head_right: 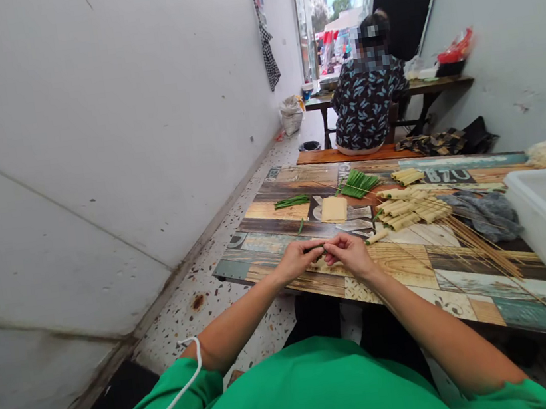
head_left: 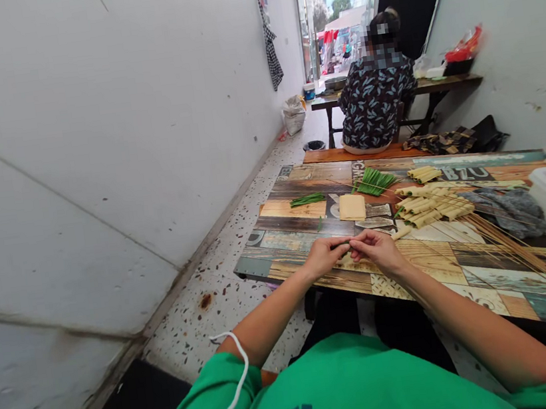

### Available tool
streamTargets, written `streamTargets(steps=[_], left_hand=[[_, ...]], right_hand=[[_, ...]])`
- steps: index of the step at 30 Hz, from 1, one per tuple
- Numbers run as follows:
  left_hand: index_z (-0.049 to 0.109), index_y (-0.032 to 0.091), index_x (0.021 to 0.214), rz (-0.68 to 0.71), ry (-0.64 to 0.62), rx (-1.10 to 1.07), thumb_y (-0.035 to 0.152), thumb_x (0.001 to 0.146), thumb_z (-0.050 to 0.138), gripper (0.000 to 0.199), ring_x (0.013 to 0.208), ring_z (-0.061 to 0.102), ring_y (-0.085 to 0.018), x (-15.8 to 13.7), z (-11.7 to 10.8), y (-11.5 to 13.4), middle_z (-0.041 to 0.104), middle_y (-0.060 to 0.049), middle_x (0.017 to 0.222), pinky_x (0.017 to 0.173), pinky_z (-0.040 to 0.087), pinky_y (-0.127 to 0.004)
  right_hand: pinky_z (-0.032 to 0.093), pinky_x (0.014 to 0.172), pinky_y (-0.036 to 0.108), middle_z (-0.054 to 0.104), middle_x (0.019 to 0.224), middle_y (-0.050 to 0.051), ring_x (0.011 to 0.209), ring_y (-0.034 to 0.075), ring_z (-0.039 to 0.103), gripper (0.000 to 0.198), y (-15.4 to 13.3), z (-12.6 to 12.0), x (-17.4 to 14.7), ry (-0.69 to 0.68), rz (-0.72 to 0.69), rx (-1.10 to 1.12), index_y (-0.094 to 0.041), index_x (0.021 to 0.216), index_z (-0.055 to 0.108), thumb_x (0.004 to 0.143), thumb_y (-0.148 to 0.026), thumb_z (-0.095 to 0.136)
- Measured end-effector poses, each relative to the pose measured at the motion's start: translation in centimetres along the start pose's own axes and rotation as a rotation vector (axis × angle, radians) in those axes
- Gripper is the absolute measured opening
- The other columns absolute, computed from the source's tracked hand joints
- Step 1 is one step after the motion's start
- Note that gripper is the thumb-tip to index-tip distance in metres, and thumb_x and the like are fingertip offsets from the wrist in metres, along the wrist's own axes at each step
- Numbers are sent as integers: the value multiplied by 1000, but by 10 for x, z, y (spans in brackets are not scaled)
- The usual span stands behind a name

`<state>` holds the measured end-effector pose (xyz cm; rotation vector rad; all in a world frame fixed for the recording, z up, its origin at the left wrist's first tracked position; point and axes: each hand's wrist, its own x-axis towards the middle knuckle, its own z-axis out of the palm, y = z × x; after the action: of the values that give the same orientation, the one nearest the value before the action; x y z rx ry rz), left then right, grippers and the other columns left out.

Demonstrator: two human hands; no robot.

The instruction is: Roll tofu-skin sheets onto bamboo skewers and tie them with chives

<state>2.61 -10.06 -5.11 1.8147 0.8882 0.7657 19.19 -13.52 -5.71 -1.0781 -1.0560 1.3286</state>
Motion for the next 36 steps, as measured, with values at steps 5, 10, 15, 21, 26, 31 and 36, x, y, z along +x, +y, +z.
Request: streamTargets(steps=[5, 10, 15, 21, 26, 31, 36], left_hand=[[73, 16, 114, 17, -38, 58, 36, 93, 50, 36, 91, 67, -18, 1, -6, 1, 75, -6, 99, 81, 52, -27], [66, 12, 123, -75, -20, -192, 37, 87, 62, 44, 70, 67, -14, -1, 3, -3, 74, -9, 92, 62, 54, -23], [74, 15, 109, 146, 208, -100, 34, 81, 70, 34, 54, 59, -8, -3, 8, -6, 73, -8, 92, 53, 52, -21], [77, 14, 99, 37, 91, -242, 41, 81, 70, 33, 49, 60, -10, -2, 5, -13, 67, -2, 60, 50, 52, -21], [77, 10, 96, -129, 6, -325, 40, 72, 78, 39, 43, 54, -8, 6, 0, -16, 61, 1, 50, 46, 47, -19], [76, 10, 101, -131, -14, -378, 45, 67, 81, 48, 51, 57, -8, 10, -7, -15, 66, -1, 59, 52, 48, -19], [75, 9, 102, -151, 3, -346, 44, 70, 80, 48, 57, 64, -11, 8, -7, -21, 72, -6, 68, 61, 54, -24]], right_hand=[[58, 52, 29, 69, 56, 2, 47, 14, 64, 46, 3, 2, -2, 19, -9, 17, -17, 72, 63, 55, -52, 87], [58, 51, 29, 67, 56, 1, 49, 15, 64, 43, -1, 5, -1, 58, -173, -79, -18, 70, 64, 59, -55, 84], [57, 53, 29, 67, 56, 0, 49, 14, 63, 40, -5, 4, 0, 45, -186, -72, -19, 73, 64, 64, -53, 82], [54, 57, 30, 69, 64, 2, 56, 16, 63, 39, 1, -11, -2, -101, -139, -281, -19, 78, 66, 66, -54, 78], [45, 57, 27, 66, 67, 3, 59, 14, 57, 23, 0, -21, -3, -61, -446, -732, -20, 75, 69, 80, -43, 66], [42, 54, 25, 63, 63, 1, 55, 13, 54, 22, -4, -25, 2, -94, -445, -763, -20, 74, 67, 85, -38, 59], [43, 56, 26, 65, 64, 2, 57, 14, 55, 23, 1, -28, 2, -73, -413, -757, -21, 72, 67, 82, -40, 60]])
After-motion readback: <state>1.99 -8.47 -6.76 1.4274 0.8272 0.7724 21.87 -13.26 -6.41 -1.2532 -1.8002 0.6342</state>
